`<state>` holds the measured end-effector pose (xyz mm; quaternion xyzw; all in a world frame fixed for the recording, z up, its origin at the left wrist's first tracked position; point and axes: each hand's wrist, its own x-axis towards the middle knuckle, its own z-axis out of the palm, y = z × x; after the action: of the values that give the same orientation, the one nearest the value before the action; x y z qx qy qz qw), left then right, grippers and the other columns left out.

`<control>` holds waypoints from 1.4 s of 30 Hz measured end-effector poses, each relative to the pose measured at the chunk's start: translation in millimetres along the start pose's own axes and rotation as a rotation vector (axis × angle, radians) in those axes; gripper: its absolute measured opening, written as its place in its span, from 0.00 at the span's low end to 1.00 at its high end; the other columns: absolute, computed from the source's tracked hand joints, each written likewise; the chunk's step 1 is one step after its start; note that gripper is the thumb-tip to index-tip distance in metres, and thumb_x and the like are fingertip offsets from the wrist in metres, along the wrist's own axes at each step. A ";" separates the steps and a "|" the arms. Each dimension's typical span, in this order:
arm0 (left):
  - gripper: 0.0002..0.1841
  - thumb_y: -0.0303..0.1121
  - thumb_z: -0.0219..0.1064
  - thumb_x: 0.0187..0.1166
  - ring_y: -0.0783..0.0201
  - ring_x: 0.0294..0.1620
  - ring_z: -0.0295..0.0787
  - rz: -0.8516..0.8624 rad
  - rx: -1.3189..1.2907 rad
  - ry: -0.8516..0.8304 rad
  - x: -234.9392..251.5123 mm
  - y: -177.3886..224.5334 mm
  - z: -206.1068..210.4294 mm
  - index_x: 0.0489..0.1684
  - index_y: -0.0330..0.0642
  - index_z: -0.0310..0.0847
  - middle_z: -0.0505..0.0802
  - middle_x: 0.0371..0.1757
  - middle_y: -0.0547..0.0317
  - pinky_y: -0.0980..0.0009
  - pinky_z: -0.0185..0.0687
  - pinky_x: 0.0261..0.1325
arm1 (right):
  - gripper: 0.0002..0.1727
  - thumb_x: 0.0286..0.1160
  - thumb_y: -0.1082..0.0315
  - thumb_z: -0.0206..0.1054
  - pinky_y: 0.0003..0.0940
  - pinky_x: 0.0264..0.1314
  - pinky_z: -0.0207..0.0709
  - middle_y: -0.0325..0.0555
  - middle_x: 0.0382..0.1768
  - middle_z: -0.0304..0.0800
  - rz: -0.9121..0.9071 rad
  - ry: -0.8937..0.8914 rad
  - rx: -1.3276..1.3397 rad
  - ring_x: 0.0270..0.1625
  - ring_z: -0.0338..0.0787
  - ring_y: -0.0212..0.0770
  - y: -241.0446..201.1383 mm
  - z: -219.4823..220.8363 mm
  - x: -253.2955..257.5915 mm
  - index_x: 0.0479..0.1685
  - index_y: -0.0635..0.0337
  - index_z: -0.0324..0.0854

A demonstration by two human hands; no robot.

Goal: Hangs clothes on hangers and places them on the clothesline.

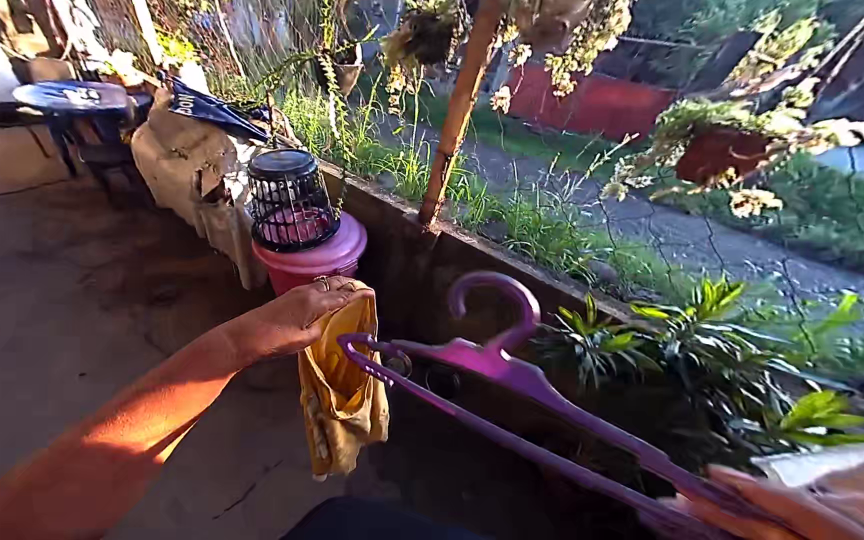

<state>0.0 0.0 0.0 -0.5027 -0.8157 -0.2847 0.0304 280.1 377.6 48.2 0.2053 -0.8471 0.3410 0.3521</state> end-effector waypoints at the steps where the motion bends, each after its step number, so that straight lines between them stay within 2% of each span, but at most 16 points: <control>1: 0.37 0.15 0.63 0.62 0.59 0.80 0.75 0.025 -0.021 -0.026 6.0 3.3 3.1 0.82 0.41 0.75 0.81 0.79 0.48 0.61 0.70 0.82 | 0.13 0.85 0.71 0.64 0.26 0.58 0.87 0.45 0.49 0.95 0.002 -0.019 -0.047 0.53 0.93 0.30 -1.4 5.7 0.7 0.61 0.62 0.87; 7: 0.28 0.22 0.62 0.62 0.66 0.72 0.83 0.196 -0.058 -0.004 41.2 33.9 30.9 0.69 0.37 0.85 0.91 0.67 0.53 0.68 0.75 0.76 | 0.15 0.90 0.65 0.57 0.23 0.43 0.85 0.46 0.39 0.94 -0.004 0.053 -0.231 0.40 0.92 0.30 24.7 65.8 4.3 0.56 0.58 0.90; 11: 0.29 0.23 0.62 0.56 0.71 0.69 0.82 0.382 -0.103 0.108 62.5 52.7 30.8 0.64 0.32 0.86 0.91 0.64 0.53 0.76 0.75 0.73 | 0.15 0.90 0.66 0.58 0.23 0.49 0.90 0.45 0.42 0.95 0.026 0.192 -0.055 0.44 0.94 0.28 47.0 70.6 -1.4 0.54 0.66 0.90; 14: 0.24 0.34 0.63 0.67 0.69 0.70 0.79 0.446 -0.038 0.145 85.9 63.9 31.9 0.64 0.35 0.84 0.89 0.65 0.55 0.75 0.73 0.73 | 0.12 0.86 0.69 0.64 0.28 0.46 0.93 0.42 0.42 0.95 0.057 0.367 0.111 0.40 0.95 0.31 55.2 72.4 -5.1 0.56 0.63 0.89; 16: 0.21 0.43 0.62 0.83 0.68 0.67 0.82 0.435 0.025 0.139 104.4 72.1 30.6 0.63 0.37 0.84 0.90 0.62 0.56 0.71 0.75 0.72 | 0.16 0.79 0.66 0.72 0.35 0.47 0.94 0.40 0.51 0.92 0.102 0.577 0.254 0.44 0.94 0.37 64.0 79.6 -5.2 0.64 0.52 0.83; 18: 0.20 0.45 0.59 0.87 0.66 0.61 0.84 0.401 0.056 0.180 121.7 80.5 32.1 0.61 0.38 0.85 0.90 0.58 0.54 0.70 0.76 0.69 | 0.31 0.77 0.57 0.74 0.37 0.61 0.88 0.31 0.65 0.80 0.215 0.729 0.306 0.60 0.88 0.34 76.6 93.1 -9.8 0.76 0.42 0.64; 19: 0.20 0.45 0.59 0.87 0.65 0.59 0.84 0.378 0.067 0.206 128.5 85.5 33.3 0.61 0.38 0.86 0.90 0.57 0.53 0.69 0.77 0.67 | 0.32 0.77 0.53 0.73 0.34 0.61 0.86 0.28 0.63 0.79 0.306 0.777 0.317 0.58 0.87 0.29 81.8 104.0 -15.2 0.75 0.45 0.61; 22: 0.20 0.46 0.60 0.87 0.64 0.59 0.84 0.327 0.063 0.257 143.1 105.9 33.6 0.61 0.39 0.86 0.92 0.57 0.54 0.67 0.75 0.65 | 0.21 0.78 0.61 0.70 0.33 0.56 0.86 0.46 0.55 0.83 0.441 0.611 0.223 0.55 0.88 0.34 94.9 142.8 -30.4 0.58 0.69 0.74; 24: 0.20 0.46 0.62 0.86 0.69 0.57 0.82 0.319 0.020 0.264 145.3 121.2 36.0 0.60 0.40 0.87 0.91 0.55 0.56 0.71 0.74 0.63 | 0.09 0.71 0.69 0.71 0.44 0.68 0.81 0.60 0.59 0.87 0.378 0.352 0.074 0.66 0.85 0.50 101.2 162.6 -27.0 0.42 0.66 0.90; 27: 0.18 0.44 0.64 0.85 0.72 0.57 0.83 0.355 -0.031 0.270 137.7 138.5 36.7 0.59 0.39 0.87 0.89 0.56 0.58 0.74 0.76 0.62 | 0.06 0.72 0.70 0.70 0.55 0.71 0.77 0.63 0.57 0.89 0.283 0.118 -0.051 0.68 0.85 0.58 112.2 177.9 -22.8 0.35 0.55 0.95; 30: 0.19 0.45 0.66 0.83 0.74 0.58 0.84 0.356 -0.058 0.263 125.2 125.9 26.5 0.60 0.41 0.88 0.89 0.59 0.60 0.74 0.80 0.61 | 0.13 0.72 0.77 0.64 0.60 0.74 0.74 0.61 0.70 0.84 0.393 -0.070 -0.034 0.76 0.81 0.59 125.0 155.8 -29.2 0.41 0.55 0.95; 32: 0.18 0.48 0.67 0.81 0.76 0.57 0.85 0.318 -0.084 0.222 112.8 100.0 18.9 0.58 0.47 0.89 0.90 0.60 0.64 0.73 0.83 0.60 | 0.15 0.62 0.84 0.63 0.62 0.69 0.78 0.60 0.62 0.89 0.431 -0.080 0.039 0.69 0.85 0.58 139.5 129.1 -34.1 0.36 0.60 0.94; 34: 0.19 0.51 0.67 0.81 0.76 0.54 0.86 0.300 -0.073 0.154 95.2 74.0 20.2 0.53 0.46 0.90 0.92 0.54 0.61 0.73 0.83 0.58 | 0.15 0.59 0.85 0.62 0.46 0.63 0.83 0.53 0.49 0.95 0.438 0.009 0.142 0.58 0.91 0.44 154.8 106.0 -39.6 0.32 0.62 0.93; 36: 0.19 0.49 0.64 0.84 0.70 0.58 0.87 0.336 -0.001 0.099 78.8 61.9 30.0 0.52 0.43 0.91 0.92 0.53 0.53 0.72 0.80 0.64 | 0.16 0.65 0.84 0.59 0.34 0.66 0.83 0.49 0.55 0.93 0.541 0.035 0.270 0.60 0.89 0.33 158.5 84.5 -38.5 0.40 0.65 0.93; 39: 0.16 0.41 0.61 0.86 0.53 0.53 0.92 0.381 0.165 0.144 62.4 59.9 49.5 0.47 0.35 0.89 0.93 0.50 0.41 0.64 0.86 0.57 | 0.23 0.63 0.86 0.52 0.34 0.71 0.80 0.49 0.64 0.89 0.601 0.015 0.279 0.67 0.86 0.34 150.2 73.3 -28.6 0.48 0.65 0.93; 42: 0.16 0.39 0.61 0.85 0.57 0.53 0.92 0.347 0.163 0.145 52.9 65.4 61.7 0.49 0.36 0.90 0.93 0.51 0.43 0.68 0.86 0.58 | 0.25 0.62 0.88 0.51 0.40 0.74 0.78 0.55 0.67 0.87 0.554 0.085 0.176 0.71 0.85 0.42 136.9 94.8 -17.0 0.54 0.68 0.90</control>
<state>43.3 94.7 -5.5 -0.6099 -0.7328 -0.2436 0.1783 167.7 404.5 -72.9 -0.0184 -0.8226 0.5045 0.2617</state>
